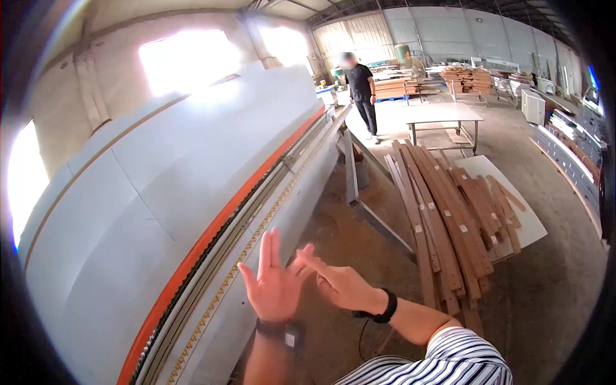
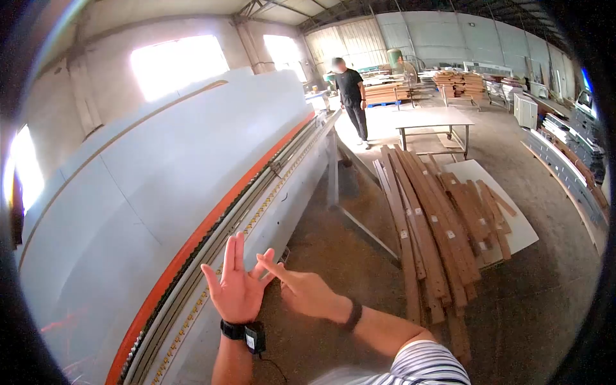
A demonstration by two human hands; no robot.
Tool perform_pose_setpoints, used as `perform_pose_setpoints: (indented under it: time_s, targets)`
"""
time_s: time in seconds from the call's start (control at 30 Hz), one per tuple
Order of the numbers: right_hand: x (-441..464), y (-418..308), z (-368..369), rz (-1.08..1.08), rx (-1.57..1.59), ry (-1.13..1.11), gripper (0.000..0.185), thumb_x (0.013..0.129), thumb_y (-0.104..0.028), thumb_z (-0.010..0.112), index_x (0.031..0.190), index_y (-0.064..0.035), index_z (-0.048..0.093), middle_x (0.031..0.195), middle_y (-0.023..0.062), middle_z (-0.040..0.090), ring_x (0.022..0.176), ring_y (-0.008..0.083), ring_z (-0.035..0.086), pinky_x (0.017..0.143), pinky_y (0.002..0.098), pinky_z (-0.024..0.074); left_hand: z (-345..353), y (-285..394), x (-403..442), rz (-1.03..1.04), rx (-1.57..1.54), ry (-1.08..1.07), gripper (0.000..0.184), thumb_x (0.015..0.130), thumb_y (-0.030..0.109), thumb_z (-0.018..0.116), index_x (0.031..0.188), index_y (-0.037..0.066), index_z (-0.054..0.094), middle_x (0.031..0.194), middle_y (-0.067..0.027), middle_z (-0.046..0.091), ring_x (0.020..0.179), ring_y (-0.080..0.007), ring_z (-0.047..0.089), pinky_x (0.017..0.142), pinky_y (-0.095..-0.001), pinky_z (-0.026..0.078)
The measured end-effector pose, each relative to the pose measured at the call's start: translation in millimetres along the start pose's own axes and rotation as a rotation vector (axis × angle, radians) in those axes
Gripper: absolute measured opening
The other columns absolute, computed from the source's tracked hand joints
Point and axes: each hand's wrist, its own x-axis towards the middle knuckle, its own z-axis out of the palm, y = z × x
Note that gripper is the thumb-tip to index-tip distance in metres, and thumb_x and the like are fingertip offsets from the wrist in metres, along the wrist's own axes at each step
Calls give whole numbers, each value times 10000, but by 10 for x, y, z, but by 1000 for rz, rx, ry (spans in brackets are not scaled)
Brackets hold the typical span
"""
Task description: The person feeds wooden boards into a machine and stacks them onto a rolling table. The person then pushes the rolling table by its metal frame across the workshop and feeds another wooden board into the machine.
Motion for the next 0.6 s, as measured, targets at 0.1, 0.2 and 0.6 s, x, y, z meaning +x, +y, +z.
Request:
perform_pose_setpoints:
  time_s: [0.1,0.2,0.6]
  targets:
    - [312,153,-35,-101,-13,140,762,871,3,518,1568,-152,250,1032,232,673,798,395,667,708,451,532,-298,20,385,-9,-10,-59,807,993,690,224,1588,146,190,1657,46,172,1400,-445,369,1104,-664,281]
    - [541,85,-98,-209,-25,238,699,900,1,502,1554,-68,264,877,180,677,685,308,649,654,381,530,-651,70,767,-11,-115,-118,785,998,681,213,1581,155,221,1646,45,211,1444,-378,325,1110,-669,279]
    - [1581,266,102,-714,-69,573,641,868,113,459,1466,-82,338,815,154,673,556,222,608,511,348,538,-2509,435,2221,-81,-309,-124,735,1012,620,333,1571,150,245,1642,5,214,1505,-278,215,1124,-675,300]
